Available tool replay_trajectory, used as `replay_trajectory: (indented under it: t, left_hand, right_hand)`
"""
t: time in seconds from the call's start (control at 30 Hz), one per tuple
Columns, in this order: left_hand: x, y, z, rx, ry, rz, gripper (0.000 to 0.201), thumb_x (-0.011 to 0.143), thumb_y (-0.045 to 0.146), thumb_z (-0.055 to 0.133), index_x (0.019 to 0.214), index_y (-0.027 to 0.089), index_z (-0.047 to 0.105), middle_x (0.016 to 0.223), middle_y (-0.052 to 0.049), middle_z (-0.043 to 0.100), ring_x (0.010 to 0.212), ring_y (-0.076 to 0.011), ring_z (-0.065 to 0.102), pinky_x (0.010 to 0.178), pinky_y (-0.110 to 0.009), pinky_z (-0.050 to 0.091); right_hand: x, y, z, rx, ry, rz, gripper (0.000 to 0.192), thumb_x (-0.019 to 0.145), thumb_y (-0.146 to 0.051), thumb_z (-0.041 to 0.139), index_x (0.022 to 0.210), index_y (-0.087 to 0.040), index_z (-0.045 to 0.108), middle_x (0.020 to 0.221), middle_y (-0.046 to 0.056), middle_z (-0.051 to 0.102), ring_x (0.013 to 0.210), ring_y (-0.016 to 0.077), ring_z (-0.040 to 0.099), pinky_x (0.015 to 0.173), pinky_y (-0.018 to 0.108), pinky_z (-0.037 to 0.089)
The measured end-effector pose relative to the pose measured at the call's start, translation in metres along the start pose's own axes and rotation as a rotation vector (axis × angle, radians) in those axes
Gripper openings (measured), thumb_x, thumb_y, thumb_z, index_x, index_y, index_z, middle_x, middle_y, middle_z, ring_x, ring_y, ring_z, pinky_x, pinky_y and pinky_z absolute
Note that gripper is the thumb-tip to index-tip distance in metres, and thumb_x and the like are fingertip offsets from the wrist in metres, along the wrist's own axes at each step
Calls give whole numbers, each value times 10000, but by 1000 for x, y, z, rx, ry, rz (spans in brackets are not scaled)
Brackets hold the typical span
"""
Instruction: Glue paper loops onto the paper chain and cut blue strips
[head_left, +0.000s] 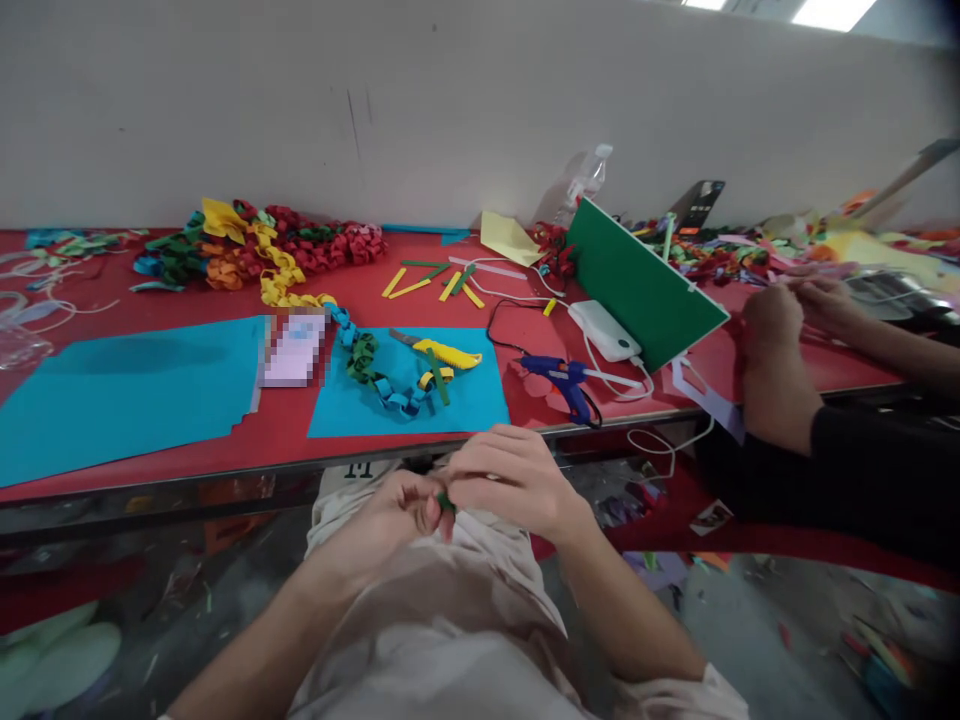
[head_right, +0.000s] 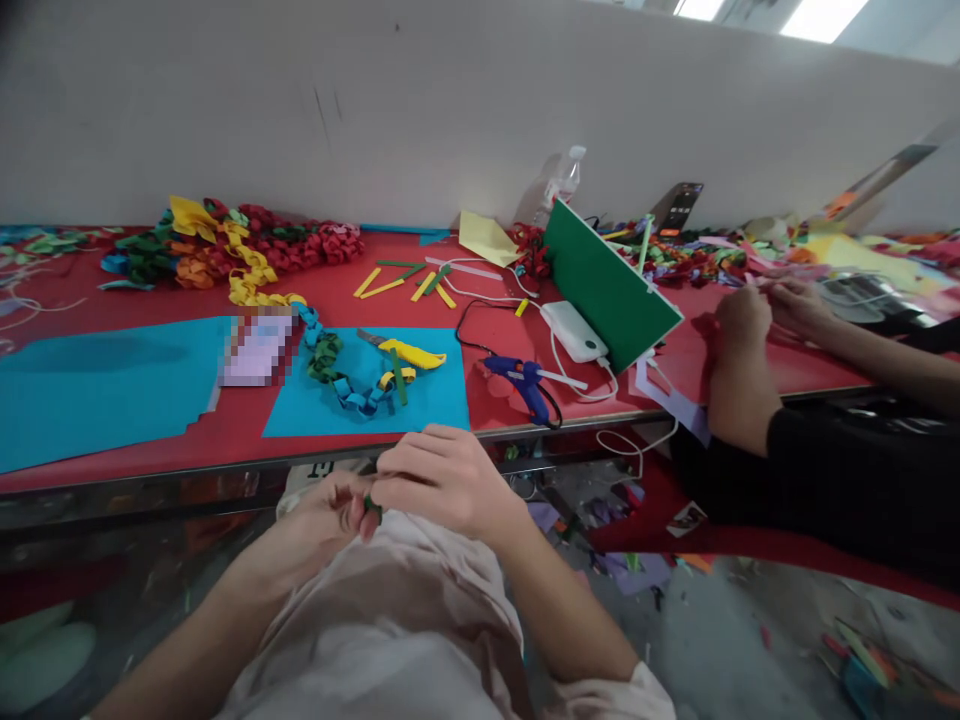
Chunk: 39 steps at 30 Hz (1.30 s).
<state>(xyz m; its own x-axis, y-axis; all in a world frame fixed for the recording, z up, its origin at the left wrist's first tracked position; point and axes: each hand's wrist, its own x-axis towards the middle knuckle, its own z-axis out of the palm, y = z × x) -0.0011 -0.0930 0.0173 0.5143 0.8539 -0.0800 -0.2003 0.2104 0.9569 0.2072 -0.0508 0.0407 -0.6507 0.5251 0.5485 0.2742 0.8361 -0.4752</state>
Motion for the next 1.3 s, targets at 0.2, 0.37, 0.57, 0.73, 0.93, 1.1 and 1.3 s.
replay_trajectory:
  t: [0.2, 0.37, 0.57, 0.73, 0.93, 1.1, 1.3]
  left_hand:
    - [1, 6, -4, 110, 119, 185, 453, 971, 605, 623, 1211, 246, 760, 1320, -124, 712, 1161, -278, 698, 899, -357, 582]
    - [34, 10, -32, 872, 472, 486, 319, 1073, 410, 499, 1252, 253, 711, 1354, -111, 670, 1286, -260, 600, 1067, -411, 492]
    - [86, 12, -39, 1662, 504, 356, 487, 940, 519, 698, 1337, 239, 661, 1271, -163, 673, 1200, -374, 570, 922, -487, 423]
    - [94, 18, -49, 1686, 559, 388, 259, 1015, 275, 559, 1228, 241, 704, 1130, -113, 732, 1075, -315, 625, 908, -488, 362]
    - [93, 34, -61, 1732, 699, 432, 294, 1050, 290, 502, 1264, 238, 696, 1207, -119, 721, 1134, -340, 612, 919, -498, 355]
    - [107, 25, -51, 1785, 447, 387, 245, 981, 359, 666, 1181, 235, 736, 1319, -137, 669, 1221, -347, 584, 922, -473, 392]
    - [111, 22, -58, 1655, 464, 434, 128, 960, 354, 723, 1020, 249, 764, 1311, -85, 690, 1238, -320, 611, 931, -461, 378]
  right_hand:
    - [-10, 0, 30, 244, 474, 200, 227, 1040, -367, 555, 851, -272, 638, 870, 61, 751, 833, 197, 715, 749, 357, 538]
    - [-25, 14, 39, 490, 794, 622, 199, 936, -397, 719, 900, -263, 576, 858, 29, 693, 788, 196, 719, 778, 360, 592]
    - [-27, 35, 29, 454, 624, 693, 257, 974, -382, 655, 1192, -273, 736, 950, 41, 709, 844, 190, 693, 837, 354, 591]
    - [-33, 40, 35, 465, 637, 672, 212, 990, -347, 630, 1127, -272, 774, 966, 50, 708, 872, 191, 689, 829, 337, 571]
    - [-34, 43, 39, 537, 690, 667, 177, 986, -316, 611, 972, -248, 774, 1000, 52, 663, 781, 155, 654, 723, 310, 546]
    - [-34, 45, 40, 530, 690, 659, 196, 938, -305, 687, 1095, -257, 793, 1094, 67, 626, 973, 177, 662, 863, 320, 569]
    - [-34, 43, 39, 324, 796, 644, 169, 963, -278, 670, 1067, -243, 799, 986, 57, 707, 808, 151, 705, 713, 280, 588]
